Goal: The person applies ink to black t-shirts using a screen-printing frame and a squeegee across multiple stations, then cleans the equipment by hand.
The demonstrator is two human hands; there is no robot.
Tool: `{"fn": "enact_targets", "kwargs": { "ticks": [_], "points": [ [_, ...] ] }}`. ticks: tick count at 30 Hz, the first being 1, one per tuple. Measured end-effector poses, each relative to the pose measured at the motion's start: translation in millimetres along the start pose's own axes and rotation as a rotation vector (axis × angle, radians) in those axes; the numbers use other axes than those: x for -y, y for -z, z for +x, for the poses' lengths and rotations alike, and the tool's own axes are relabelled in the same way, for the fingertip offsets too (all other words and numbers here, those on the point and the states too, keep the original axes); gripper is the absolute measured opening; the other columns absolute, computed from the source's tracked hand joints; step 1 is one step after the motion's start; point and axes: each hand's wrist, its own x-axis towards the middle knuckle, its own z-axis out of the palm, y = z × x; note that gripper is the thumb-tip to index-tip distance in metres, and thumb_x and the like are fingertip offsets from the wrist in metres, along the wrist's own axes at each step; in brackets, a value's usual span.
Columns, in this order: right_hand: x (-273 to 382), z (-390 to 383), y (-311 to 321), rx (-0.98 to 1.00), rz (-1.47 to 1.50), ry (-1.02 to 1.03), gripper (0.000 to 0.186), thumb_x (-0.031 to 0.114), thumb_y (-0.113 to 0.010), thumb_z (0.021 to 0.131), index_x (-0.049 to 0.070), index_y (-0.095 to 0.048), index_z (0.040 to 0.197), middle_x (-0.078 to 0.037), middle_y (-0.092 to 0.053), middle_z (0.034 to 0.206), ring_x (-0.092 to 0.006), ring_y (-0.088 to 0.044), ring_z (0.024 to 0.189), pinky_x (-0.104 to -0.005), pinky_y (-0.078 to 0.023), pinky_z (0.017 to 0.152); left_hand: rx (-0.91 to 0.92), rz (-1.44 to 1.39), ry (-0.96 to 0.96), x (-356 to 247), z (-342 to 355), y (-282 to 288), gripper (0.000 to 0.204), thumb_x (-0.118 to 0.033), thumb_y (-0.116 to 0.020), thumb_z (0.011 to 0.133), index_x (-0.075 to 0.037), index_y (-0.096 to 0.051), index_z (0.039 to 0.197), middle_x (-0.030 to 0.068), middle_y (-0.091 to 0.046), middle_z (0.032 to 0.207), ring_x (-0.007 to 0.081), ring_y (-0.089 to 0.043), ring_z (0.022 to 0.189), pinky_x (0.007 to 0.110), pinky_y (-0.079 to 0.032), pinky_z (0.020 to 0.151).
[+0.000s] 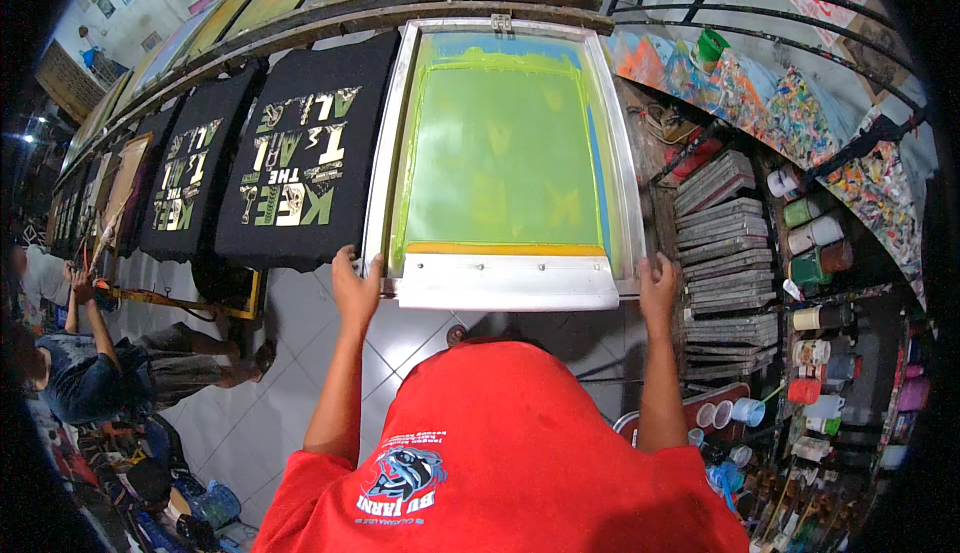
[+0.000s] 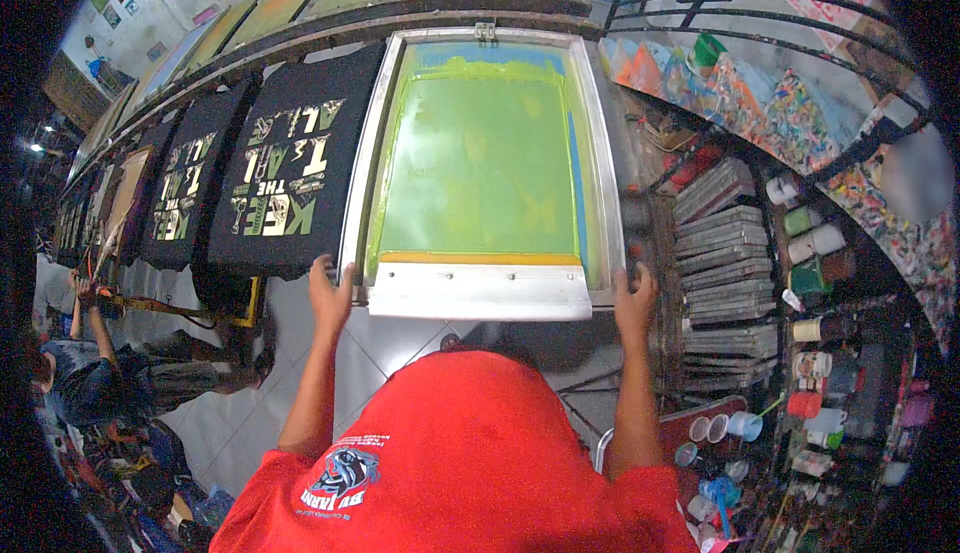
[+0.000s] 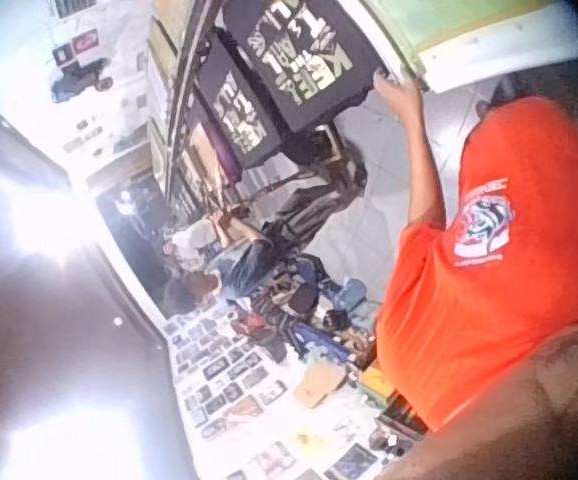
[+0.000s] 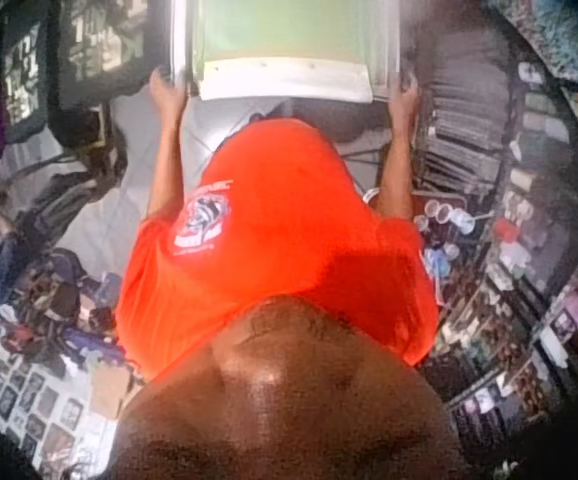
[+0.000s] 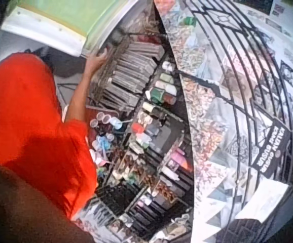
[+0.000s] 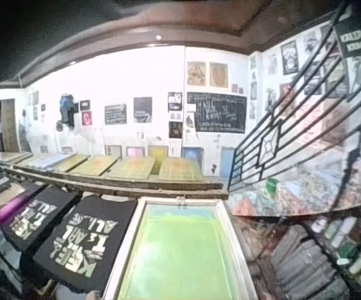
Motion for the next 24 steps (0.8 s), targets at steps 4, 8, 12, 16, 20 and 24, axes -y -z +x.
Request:
{"fn": "enact_targets", "kwargs": {
  "ticks": [4,8,12,16,20,24],
  "points": [
    [-20.9,24.6,-8.6,0.405,0.149,-0.227,0.061,0.048,-0.041,0.098,-0.008,-0.067,0.098,-0.024,-0.068,0.082,-0.0365,-0.066,0.08,-0.0449,-0.048,0.078,0.344,-0.266,0.416,5.2,25.4,-1.1,0.041,-0.032,-0.063,0.091,0.008,-0.059,0.099,0.0205,-0.065,0.076,0.0377,-0.065,0.075,0.044,-0.05,0.069],
    [-26.8,34.0,-17.2,0.253,-0.123,-0.109,0.058,0.046,-0.042,0.101,-0.006,-0.066,0.093,-0.014,-0.066,0.077,-0.0245,-0.06,0.068,-0.0391,-0.048,0.069,0.274,-0.197,0.347,-11.3,30.0,0.2,0.049,-0.038,-0.06,0.092,0.011,-0.062,0.098,0.0261,-0.068,0.086,0.0382,-0.068,0.082,0.044,-0.051,0.075],
    [36.0,20.6,7.5,0.231,-0.169,-0.076,0.055,0.041,-0.041,0.1,-0.008,-0.065,0.091,-0.024,-0.066,0.082,-0.0389,-0.062,0.077,-0.0457,-0.047,0.073,0.208,-0.071,0.294,-11.6,24.1,16.1,0.05,-0.041,-0.059,0.093,0.009,-0.065,0.094,0.0282,-0.068,0.087,0.0406,-0.067,0.082,0.044,-0.05,0.074],
    [52.6,8.8,26.0,0.191,-0.016,-0.032,0.048,0.035,-0.042,0.099,-0.006,-0.064,0.087,-0.027,-0.064,0.083,-0.0439,-0.061,0.079,-0.049,-0.046,0.074,0.205,-0.083,0.316,-7.9,13.3,28.9,0.05,-0.041,-0.058,0.093,0.008,-0.065,0.096,0.0289,-0.067,0.089,0.0411,-0.066,0.084,0.043,-0.049,0.076],
    [62.3,-8.5,30.3,0.125,-0.061,0.053,0.042,0.031,-0.042,0.099,-0.004,-0.064,0.092,-0.026,-0.065,0.086,-0.0427,-0.062,0.081,-0.0487,-0.046,0.073,0.16,-0.201,0.345,-8.5,0.1,61.9,0.046,-0.037,-0.058,0.095,0.008,-0.064,0.103,0.0187,-0.069,0.089,0.0232,-0.064,0.08,0.037,-0.049,0.075],
    [111.0,-30.1,18.5,0.216,0.059,0.054,0.037,0.031,-0.044,0.1,-0.001,-0.063,0.099,-0.026,-0.065,0.092,-0.0455,-0.062,0.088,-0.0501,-0.047,0.074,0.102,-0.228,0.417,17.4,-19.6,118.7,0.04,-0.032,-0.054,0.098,0.007,-0.064,0.1,0.0073,-0.065,0.082,0.0128,-0.057,0.074,0.031,-0.046,0.066]
  ]
}}
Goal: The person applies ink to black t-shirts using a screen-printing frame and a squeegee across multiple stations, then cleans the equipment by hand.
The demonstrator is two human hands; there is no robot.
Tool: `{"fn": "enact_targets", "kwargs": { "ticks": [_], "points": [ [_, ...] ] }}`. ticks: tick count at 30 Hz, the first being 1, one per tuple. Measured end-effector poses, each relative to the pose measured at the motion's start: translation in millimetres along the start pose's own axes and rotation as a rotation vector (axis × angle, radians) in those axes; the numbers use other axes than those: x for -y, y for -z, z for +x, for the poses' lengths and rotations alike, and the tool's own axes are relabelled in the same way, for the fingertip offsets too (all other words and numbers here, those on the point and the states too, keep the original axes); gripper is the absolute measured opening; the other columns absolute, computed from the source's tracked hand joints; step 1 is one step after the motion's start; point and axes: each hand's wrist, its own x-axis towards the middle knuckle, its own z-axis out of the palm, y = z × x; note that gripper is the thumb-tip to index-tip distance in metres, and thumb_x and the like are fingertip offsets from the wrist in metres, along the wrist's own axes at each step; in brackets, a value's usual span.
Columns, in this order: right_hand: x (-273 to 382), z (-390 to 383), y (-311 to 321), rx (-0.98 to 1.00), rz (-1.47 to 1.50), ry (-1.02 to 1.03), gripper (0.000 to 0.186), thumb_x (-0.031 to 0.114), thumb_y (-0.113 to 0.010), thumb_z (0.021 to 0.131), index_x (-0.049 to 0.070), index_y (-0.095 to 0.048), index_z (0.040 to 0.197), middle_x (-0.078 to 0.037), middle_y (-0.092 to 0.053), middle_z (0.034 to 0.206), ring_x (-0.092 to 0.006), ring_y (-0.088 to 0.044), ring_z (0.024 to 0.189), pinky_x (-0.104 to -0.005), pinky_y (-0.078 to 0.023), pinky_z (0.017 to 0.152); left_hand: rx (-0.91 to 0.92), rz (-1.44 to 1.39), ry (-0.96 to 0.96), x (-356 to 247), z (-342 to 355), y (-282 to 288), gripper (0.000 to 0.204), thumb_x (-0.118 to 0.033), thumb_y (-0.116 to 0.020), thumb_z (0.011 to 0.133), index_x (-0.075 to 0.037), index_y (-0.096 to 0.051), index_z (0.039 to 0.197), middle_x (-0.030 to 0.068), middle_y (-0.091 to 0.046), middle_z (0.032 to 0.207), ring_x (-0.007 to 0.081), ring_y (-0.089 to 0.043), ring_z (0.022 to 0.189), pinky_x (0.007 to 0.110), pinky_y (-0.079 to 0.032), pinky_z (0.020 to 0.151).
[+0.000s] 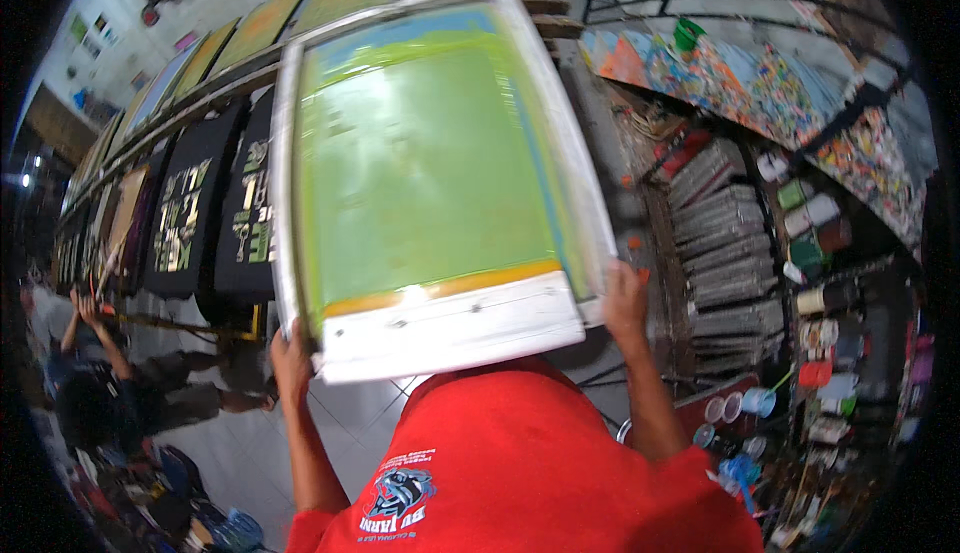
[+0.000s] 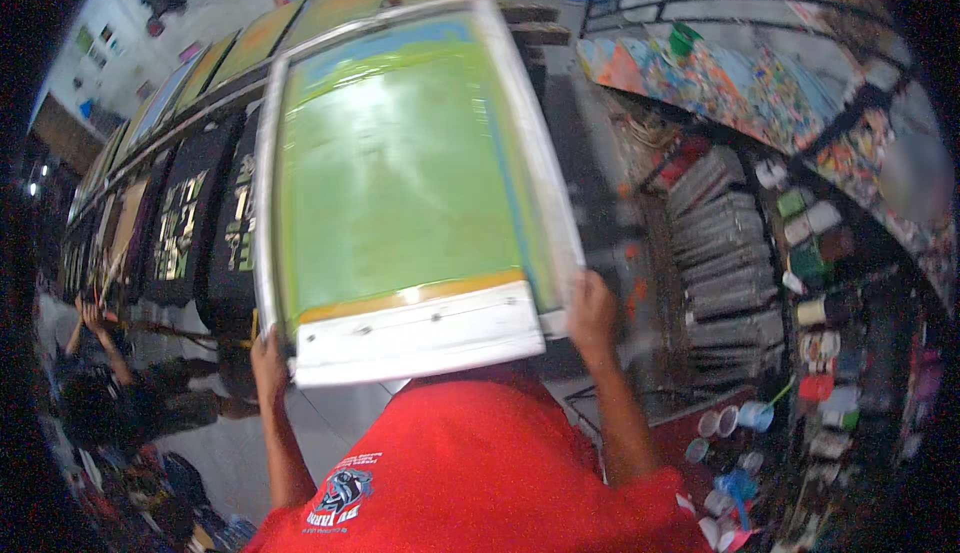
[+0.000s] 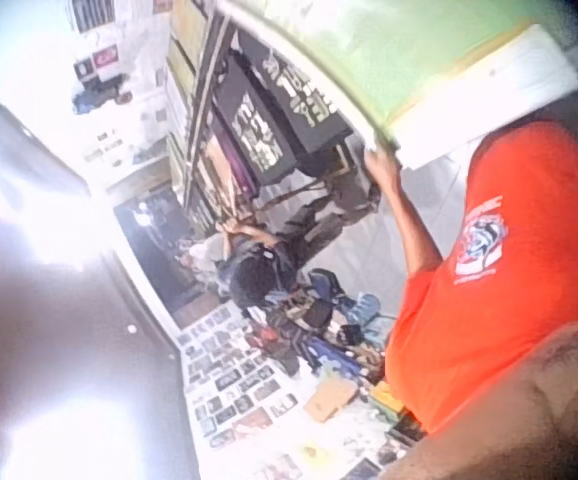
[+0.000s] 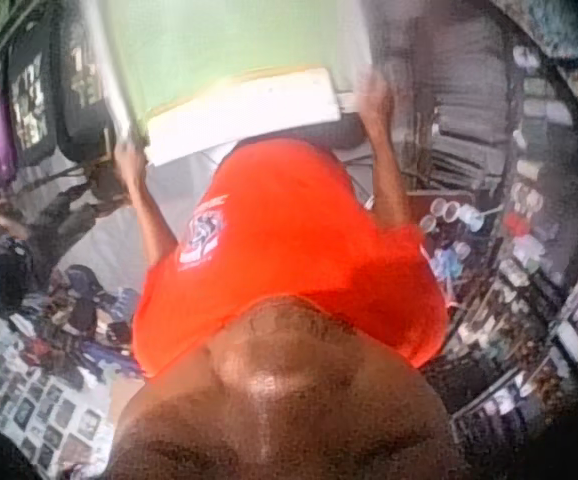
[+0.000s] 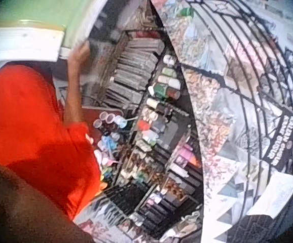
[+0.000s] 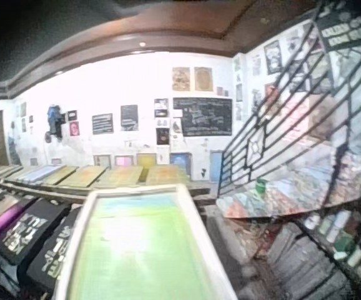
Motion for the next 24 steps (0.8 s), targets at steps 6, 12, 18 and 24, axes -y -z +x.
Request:
{"fn": "enact_targets", "kwargs": {
  "ticks": [6,12,18,24],
  "points": [
    [78.0,-28.0,-55.9,0.284,0.048,0.046,0.03,0.029,-0.049,0.098,0.001,-0.053,0.085,-0.027,-0.06,0.079,-0.0472,-0.059,0.079,-0.0532,-0.044,0.064,-0.188,-0.177,0.031,74.8,-63.7,101.6,0.048,-0.04,-0.045,0.102,0.005,-0.058,0.111,0.0029,-0.056,0.09,0.0124,-0.049,0.078,0.029,-0.042,0.066],
    [86.4,-52.9,-107.4,0.464,0.225,0.246,0.027,0.025,-0.05,0.097,-0.001,-0.052,0.09,-0.026,-0.061,0.079,-0.0466,-0.059,0.077,-0.0534,-0.044,0.064,-0.412,0.037,0.204,111.4,-165.6,153.6,0.055,-0.047,-0.042,0.101,0.007,-0.054,0.103,0.0053,-0.049,0.085,0.0156,-0.044,0.073,0.032,-0.039,0.064],
    [87.5,-58.1,-129.0,0.564,0.279,0.331,0.027,0.023,-0.049,0.098,-0.001,-0.048,0.085,-0.025,-0.058,0.074,-0.0462,-0.058,0.073,-0.0533,-0.043,0.061,-0.551,-0.033,0.328,140.9,-222.7,148.1,0.061,-0.046,-0.041,0.102,0.012,-0.053,0.119,0.0132,-0.059,0.107,0.0211,-0.054,0.094,0.033,-0.045,0.082],
    [88.3,-59.0,-137.7,0.641,0.24,0.325,0.026,0.022,-0.05,0.097,-0.001,-0.047,0.084,-0.024,-0.058,0.072,-0.0453,-0.058,0.071,-0.0531,-0.043,0.06,-0.55,-0.038,0.373,144.1,-249.7,130.2,0.06,-0.046,-0.042,0.102,0.011,-0.055,0.116,0.012,-0.058,0.105,0.0196,-0.052,0.09,0.033,-0.043,0.08]
  ]
}}
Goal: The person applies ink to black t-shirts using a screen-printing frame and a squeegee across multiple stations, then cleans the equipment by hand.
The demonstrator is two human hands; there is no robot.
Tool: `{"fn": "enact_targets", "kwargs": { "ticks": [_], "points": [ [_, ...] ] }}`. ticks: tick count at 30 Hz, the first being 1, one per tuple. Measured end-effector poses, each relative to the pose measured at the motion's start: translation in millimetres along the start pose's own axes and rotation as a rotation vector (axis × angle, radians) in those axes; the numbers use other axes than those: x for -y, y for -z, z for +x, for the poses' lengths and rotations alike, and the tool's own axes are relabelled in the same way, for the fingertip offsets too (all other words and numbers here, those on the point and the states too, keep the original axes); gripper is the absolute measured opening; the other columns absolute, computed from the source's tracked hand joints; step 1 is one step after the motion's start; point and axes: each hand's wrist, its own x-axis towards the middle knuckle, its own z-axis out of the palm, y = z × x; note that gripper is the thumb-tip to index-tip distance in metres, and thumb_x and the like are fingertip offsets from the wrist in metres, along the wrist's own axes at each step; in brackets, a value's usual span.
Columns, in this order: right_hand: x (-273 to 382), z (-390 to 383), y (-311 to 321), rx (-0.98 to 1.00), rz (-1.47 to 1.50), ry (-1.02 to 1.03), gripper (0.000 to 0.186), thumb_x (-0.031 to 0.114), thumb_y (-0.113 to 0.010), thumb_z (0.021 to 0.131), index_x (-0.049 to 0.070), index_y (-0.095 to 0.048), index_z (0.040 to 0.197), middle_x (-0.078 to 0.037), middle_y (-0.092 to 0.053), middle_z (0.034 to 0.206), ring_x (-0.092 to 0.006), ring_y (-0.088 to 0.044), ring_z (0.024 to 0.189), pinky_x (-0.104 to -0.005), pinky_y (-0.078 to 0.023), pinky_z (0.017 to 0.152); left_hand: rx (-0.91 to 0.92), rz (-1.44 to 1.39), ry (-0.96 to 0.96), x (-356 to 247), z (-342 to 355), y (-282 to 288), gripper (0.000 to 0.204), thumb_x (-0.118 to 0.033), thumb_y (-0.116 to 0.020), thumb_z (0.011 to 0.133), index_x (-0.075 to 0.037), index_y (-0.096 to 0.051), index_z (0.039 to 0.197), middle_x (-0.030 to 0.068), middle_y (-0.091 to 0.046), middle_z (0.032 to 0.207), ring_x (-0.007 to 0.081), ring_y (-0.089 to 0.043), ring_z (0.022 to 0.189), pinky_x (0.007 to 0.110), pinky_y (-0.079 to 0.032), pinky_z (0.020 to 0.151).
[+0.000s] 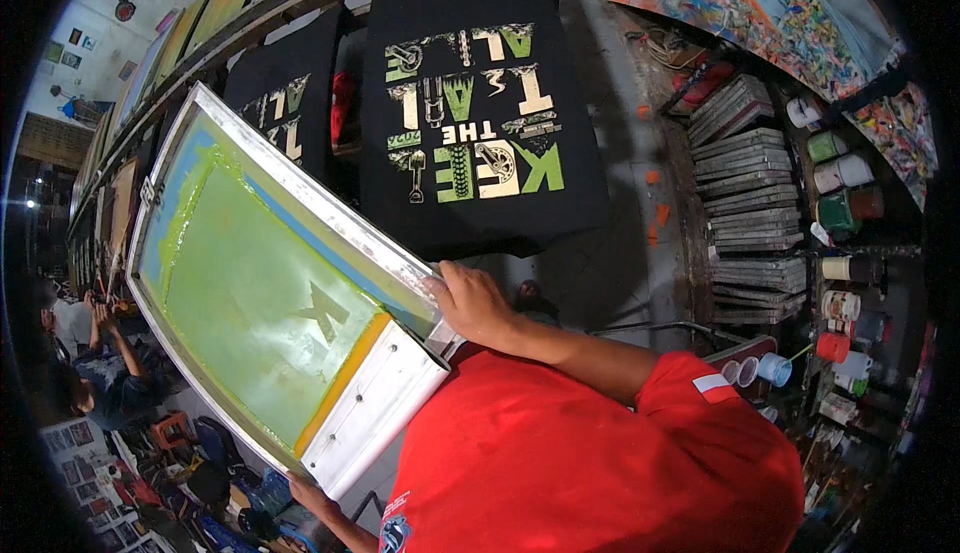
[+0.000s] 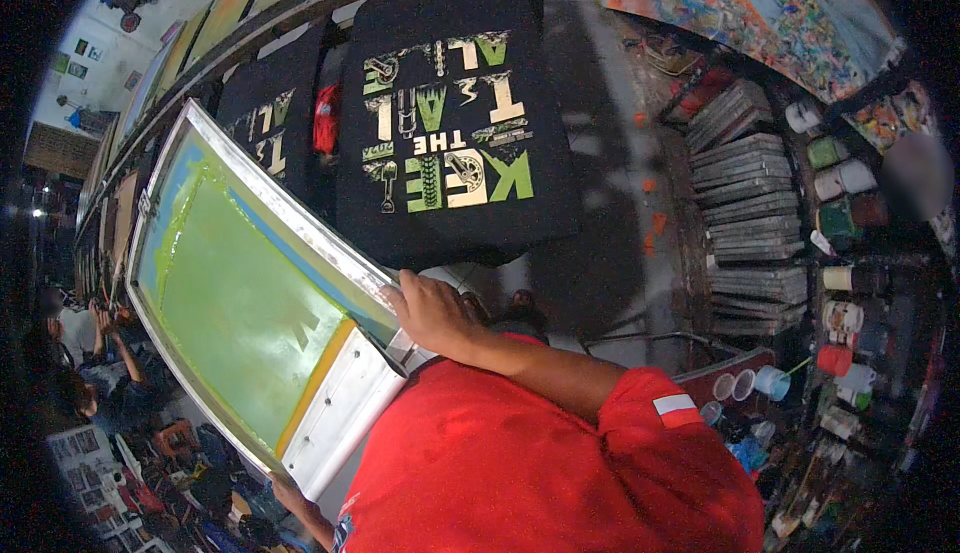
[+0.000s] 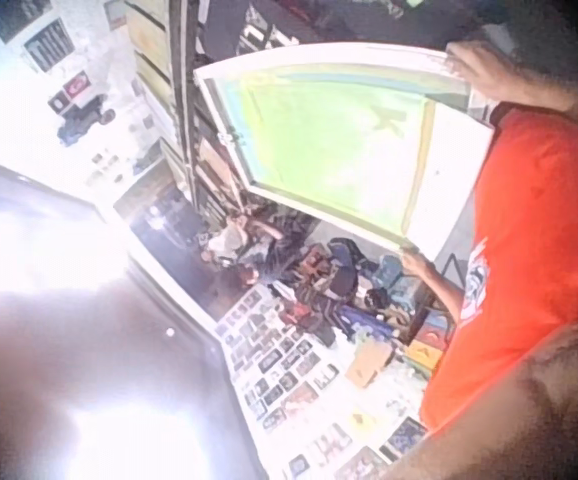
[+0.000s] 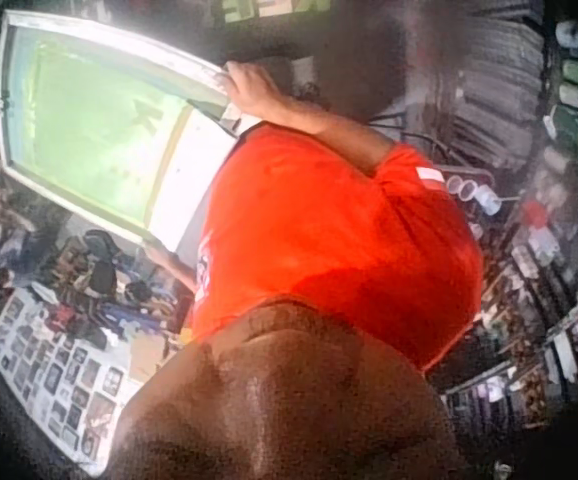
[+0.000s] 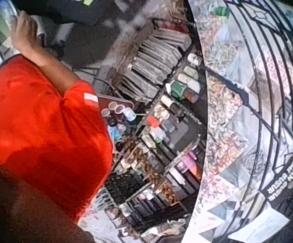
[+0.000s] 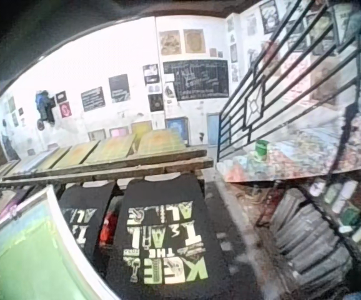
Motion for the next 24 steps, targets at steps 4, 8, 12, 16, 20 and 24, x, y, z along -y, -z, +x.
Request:
{"fn": "enact_targets", "kwargs": {
  "ticks": [4,8,12,16,20,24],
  "points": [
    [1.1,1.9,0.1,0.002,-0.033,0.014,0.03,0.027,-0.051,0.097,-0.001,-0.051,0.086,-0.026,-0.06,0.073,-0.0442,-0.061,0.071,-0.0519,-0.046,0.061,-0.035,0.032,0.049,3.5,-7.9,0.3,0.055,-0.048,-0.044,0.101,0.007,-0.055,0.101,0.0077,-0.054,0.092,0.0174,-0.046,0.082,0.033,-0.04,0.073],
    [-1.9,3.0,-2.5,-0.019,-0.041,0.018,0.031,0.027,-0.053,0.096,-0.002,-0.053,0.086,-0.026,-0.06,0.072,-0.0443,-0.061,0.07,-0.0516,-0.046,0.061,-0.081,0.025,-0.004,-12.6,-6.1,-13.3,0.05,-0.046,-0.045,0.101,0.002,-0.052,0.089,0.0035,-0.049,0.081,0.0143,-0.042,0.074,0.031,-0.037,0.065],
    [4.7,8.2,-5.7,-0.073,-0.001,0.03,0.03,0.026,-0.053,0.096,-0.002,-0.053,0.085,-0.026,-0.06,0.073,-0.0455,-0.06,0.07,-0.0518,-0.046,0.062,-0.025,-0.054,-0.085,-5.6,25.1,-13.7,0.046,-0.043,-0.045,0.102,-0.001,-0.052,0.085,0.0009,-0.047,0.076,0.012,-0.041,0.07,0.03,-0.034,0.059],
    [13.2,9.5,-18.8,-0.147,-0.013,-0.007,0.03,0.025,-0.053,0.096,-0.002,-0.053,0.084,-0.027,-0.06,0.074,-0.0467,-0.059,0.072,-0.0526,-0.045,0.064,0.103,-0.001,-0.143,-7.5,88.1,-13.2,0.044,-0.042,-0.045,0.102,-0.003,-0.052,0.082,-0.0015,-0.048,0.073,0.0092,-0.04,0.066,0.03,-0.032,0.055],
    [26.7,16.2,-42.7,-0.23,-0.039,-0.07,0.029,0.024,-0.053,0.095,-0.002,-0.053,0.082,-0.027,-0.06,0.076,-0.0474,-0.059,0.075,-0.0533,-0.044,0.065,0.226,0.016,-0.181,-26.2,167.0,-33.7,0.045,-0.043,-0.045,0.102,-0.002,-0.053,0.083,-0.0002,-0.048,0.074,0.01,-0.041,0.067,0.029,-0.034,0.057],
    [32.5,28.7,-88.7,-0.361,-0.08,-0.145,0.03,0.026,-0.052,0.096,-0.001,-0.054,0.083,-0.027,-0.061,0.078,-0.0478,-0.059,0.077,-0.0533,-0.044,0.065,0.193,-0.065,-0.201,-38.2,260.7,-68.3,0.044,-0.042,-0.047,0.101,0.0,-0.054,0.089,0.0016,-0.051,0.077,0.0116,-0.044,0.066,0.031,-0.038,0.058]
  ]
}}
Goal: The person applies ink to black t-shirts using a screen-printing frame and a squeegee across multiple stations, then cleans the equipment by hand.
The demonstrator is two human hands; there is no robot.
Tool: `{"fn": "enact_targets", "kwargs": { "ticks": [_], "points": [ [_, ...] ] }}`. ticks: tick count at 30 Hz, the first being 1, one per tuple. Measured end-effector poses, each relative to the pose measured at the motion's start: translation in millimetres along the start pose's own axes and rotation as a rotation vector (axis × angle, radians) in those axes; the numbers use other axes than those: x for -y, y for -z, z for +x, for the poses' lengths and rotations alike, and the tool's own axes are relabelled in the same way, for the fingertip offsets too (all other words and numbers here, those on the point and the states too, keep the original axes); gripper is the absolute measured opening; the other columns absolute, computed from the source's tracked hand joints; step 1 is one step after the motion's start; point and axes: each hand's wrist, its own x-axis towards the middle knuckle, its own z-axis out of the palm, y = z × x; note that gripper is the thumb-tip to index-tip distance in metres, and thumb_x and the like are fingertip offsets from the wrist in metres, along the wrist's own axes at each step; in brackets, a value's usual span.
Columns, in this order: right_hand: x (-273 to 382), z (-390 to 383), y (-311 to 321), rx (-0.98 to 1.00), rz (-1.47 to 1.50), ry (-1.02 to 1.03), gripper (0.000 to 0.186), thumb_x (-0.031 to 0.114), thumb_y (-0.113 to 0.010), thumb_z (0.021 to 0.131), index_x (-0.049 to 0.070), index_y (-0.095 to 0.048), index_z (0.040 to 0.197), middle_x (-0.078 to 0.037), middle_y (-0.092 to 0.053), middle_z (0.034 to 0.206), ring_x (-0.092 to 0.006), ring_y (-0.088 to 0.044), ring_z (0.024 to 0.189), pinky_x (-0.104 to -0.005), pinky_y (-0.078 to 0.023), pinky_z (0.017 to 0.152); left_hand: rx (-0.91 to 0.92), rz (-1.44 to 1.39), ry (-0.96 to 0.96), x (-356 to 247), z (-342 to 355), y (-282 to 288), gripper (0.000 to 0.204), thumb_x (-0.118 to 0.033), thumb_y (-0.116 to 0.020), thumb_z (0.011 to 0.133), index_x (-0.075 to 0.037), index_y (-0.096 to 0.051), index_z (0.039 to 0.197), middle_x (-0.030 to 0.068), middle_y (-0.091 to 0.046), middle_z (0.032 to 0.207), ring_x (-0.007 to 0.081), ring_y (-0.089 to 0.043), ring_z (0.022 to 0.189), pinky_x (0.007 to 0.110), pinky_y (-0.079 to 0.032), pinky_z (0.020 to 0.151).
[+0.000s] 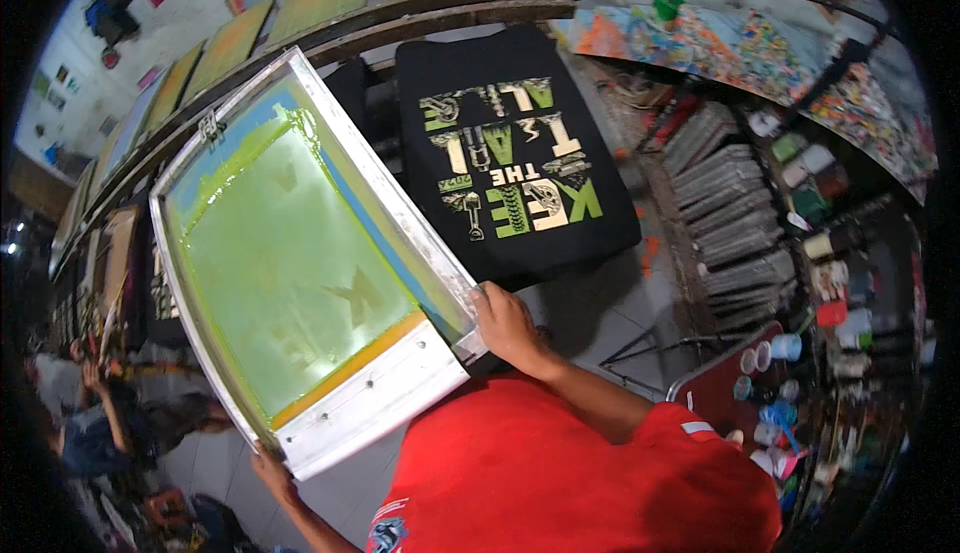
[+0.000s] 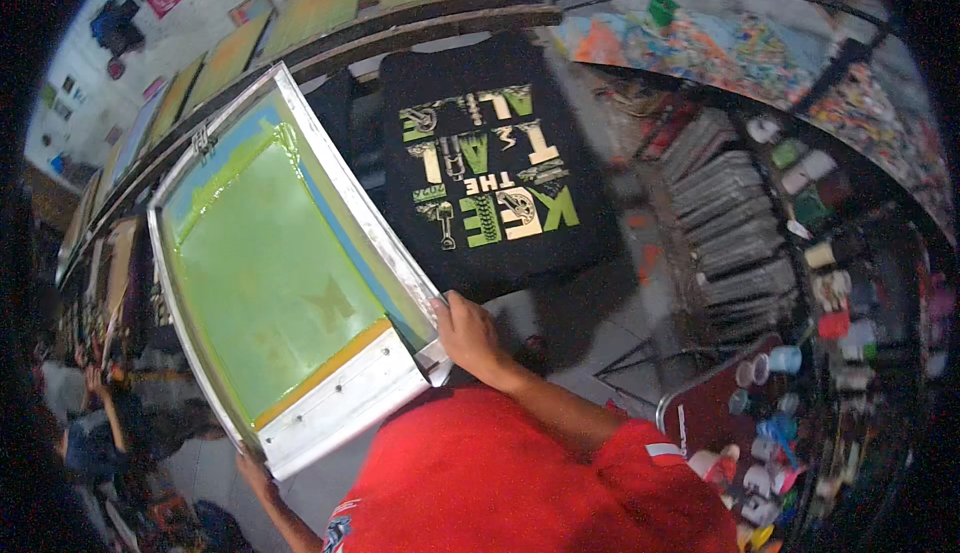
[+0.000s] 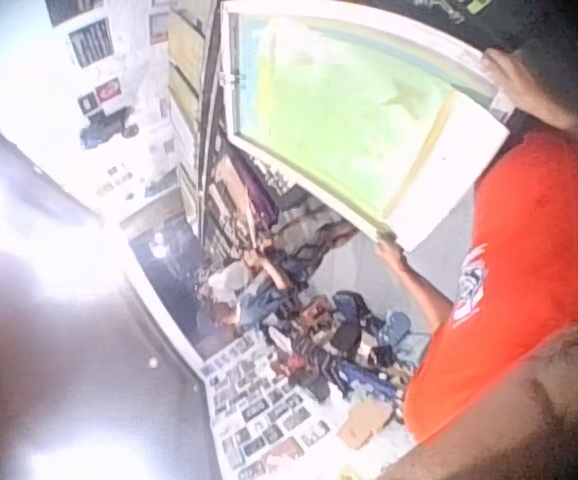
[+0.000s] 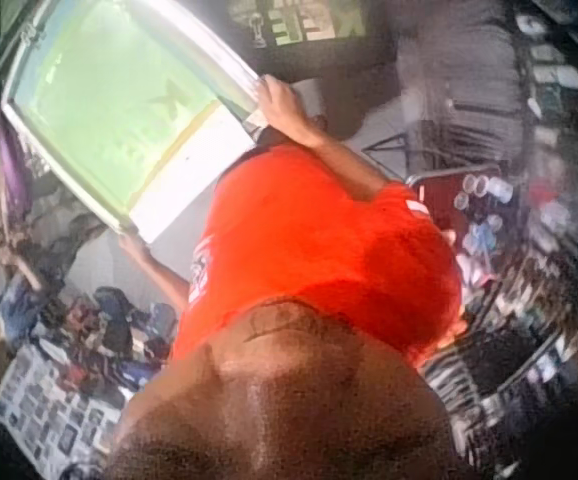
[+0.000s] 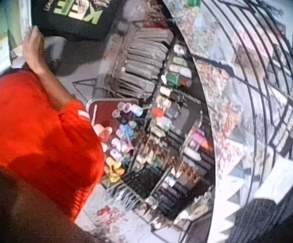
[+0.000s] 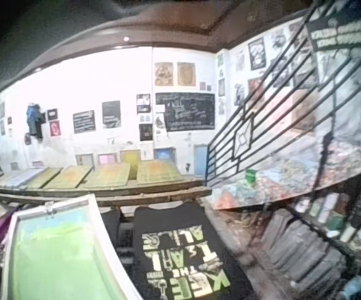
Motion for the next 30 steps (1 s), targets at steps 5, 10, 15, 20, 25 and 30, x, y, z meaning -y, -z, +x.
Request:
{"fn": "enact_targets", "kwargs": {
  "ticks": [5,10,15,20,25,30],
  "points": [
    [18.8,-9.8,-27.7,-0.139,-0.08,-0.13,0.027,0.024,-0.049,0.097,-0.001,-0.056,0.087,-0.026,-0.06,0.08,-0.0476,-0.057,0.08,-0.0505,-0.044,0.066,0.268,-0.028,-0.159,-24.7,95.3,-12.5,0.045,-0.037,-0.047,0.102,0.007,-0.059,0.106,0.0059,-0.061,0.087,0.0133,-0.051,0.074,0.03,-0.044,0.066],
    [20.7,-11.5,-25.4,-0.291,-0.095,-0.139,0.033,0.028,-0.048,0.099,-0.001,-0.059,0.088,-0.024,-0.061,0.078,-0.0452,-0.06,0.076,-0.0474,-0.044,0.062,0.375,0.141,-0.218,-63.9,144.3,-48.8,0.045,-0.034,-0.048,0.101,0.01,-0.06,0.102,0.0088,-0.062,0.085,0.0138,-0.051,0.074,0.031,-0.045,0.068],
    [17.1,1.7,-17.3,-0.367,-0.09,-0.106,0.035,0.028,-0.045,0.099,-0.001,-0.058,0.087,-0.024,-0.06,0.076,-0.0448,-0.06,0.075,-0.0471,-0.044,0.063,0.354,0.071,-0.276,-52.6,179.2,-95.2,0.048,-0.037,-0.051,0.1,0.01,-0.06,0.098,0.0101,-0.062,0.078,0.015,-0.051,0.07,0.033,-0.044,0.066],
    [10.9,5.9,2.9,-0.353,-0.137,-0.224,0.038,0.031,-0.044,0.1,-0.002,-0.062,0.092,-0.024,-0.064,0.084,-0.0439,-0.061,0.082,-0.0458,-0.047,0.07,0.424,0.103,-0.335,-96.0,176.2,-123.7,0.046,-0.036,-0.052,0.099,0.009,-0.062,0.099,0.01,-0.063,0.078,0.0144,-0.052,0.07,0.033,-0.045,0.066],
    [-30.3,6.8,58.5,-0.379,-0.145,-0.271,0.044,0.034,-0.045,0.1,-0.003,-0.064,0.11,-0.021,-0.068,0.101,-0.0363,-0.066,0.096,-0.0399,-0.049,0.084,0.422,0.11,-0.326,-147.8,103.6,-155.4,0.042,-0.032,-0.055,0.097,0.009,-0.063,0.101,0.0162,-0.067,0.08,0.0195,-0.059,0.071,0.036,-0.048,0.067],
    [-124.2,20.9,156.1,-0.473,-0.324,-0.212,0.051,0.039,-0.041,0.101,-0.006,-0.064,0.104,-0.023,-0.067,0.095,-0.0376,-0.064,0.092,-0.0423,-0.047,0.082,0.467,0.068,-0.333,-162.5,22.6,-233.3,0.038,-0.031,-0.06,0.093,0.008,-0.064,0.096,0.0233,-0.068,0.082,0.0301,-0.066,0.074,0.041,-0.05,0.07]
  ]
}}
